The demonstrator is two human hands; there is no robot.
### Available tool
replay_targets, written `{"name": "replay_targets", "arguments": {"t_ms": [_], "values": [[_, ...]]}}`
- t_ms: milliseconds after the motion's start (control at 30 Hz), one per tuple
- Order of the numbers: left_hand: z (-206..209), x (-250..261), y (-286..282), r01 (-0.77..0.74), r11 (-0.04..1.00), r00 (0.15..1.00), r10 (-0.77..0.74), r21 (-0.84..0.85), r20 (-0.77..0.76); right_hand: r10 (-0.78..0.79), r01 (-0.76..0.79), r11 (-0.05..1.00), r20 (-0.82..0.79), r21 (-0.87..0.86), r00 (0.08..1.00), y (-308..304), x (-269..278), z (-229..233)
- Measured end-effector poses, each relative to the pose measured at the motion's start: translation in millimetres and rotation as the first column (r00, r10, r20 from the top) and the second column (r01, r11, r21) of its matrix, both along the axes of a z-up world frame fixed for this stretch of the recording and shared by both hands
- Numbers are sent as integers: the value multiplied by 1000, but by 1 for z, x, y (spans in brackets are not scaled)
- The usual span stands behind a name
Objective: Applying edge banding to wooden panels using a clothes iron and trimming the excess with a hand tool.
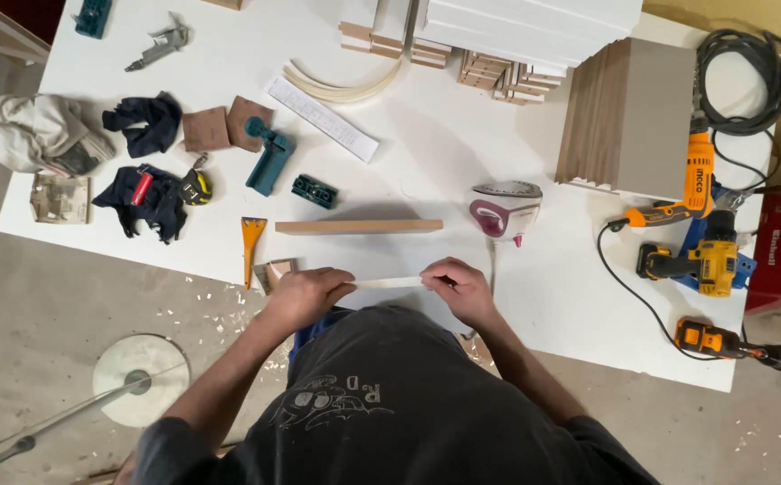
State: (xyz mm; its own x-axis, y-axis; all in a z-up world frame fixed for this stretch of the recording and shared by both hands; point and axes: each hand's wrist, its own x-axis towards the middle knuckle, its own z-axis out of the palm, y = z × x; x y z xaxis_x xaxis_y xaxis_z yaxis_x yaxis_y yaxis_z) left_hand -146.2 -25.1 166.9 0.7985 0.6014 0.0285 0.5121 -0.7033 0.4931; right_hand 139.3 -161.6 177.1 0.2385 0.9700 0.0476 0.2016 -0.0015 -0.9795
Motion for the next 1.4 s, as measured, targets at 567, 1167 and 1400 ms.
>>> {"name": "replay_targets", "arguments": {"t_ms": [567,1167,1400], "values": [[-56,-44,128,-549,661,808,577,-512,-121,-126,258,884,334,-390,934,73,52,-26],[-18,-47,124,-369,404,754,657,-837,-16,-267,124,918,-357,-376,895,72,70,-82],[-32,-48,131,-355,379,749,662,-855,-18,-269,107,923,-418,-371,868,73,75,-91]]}}
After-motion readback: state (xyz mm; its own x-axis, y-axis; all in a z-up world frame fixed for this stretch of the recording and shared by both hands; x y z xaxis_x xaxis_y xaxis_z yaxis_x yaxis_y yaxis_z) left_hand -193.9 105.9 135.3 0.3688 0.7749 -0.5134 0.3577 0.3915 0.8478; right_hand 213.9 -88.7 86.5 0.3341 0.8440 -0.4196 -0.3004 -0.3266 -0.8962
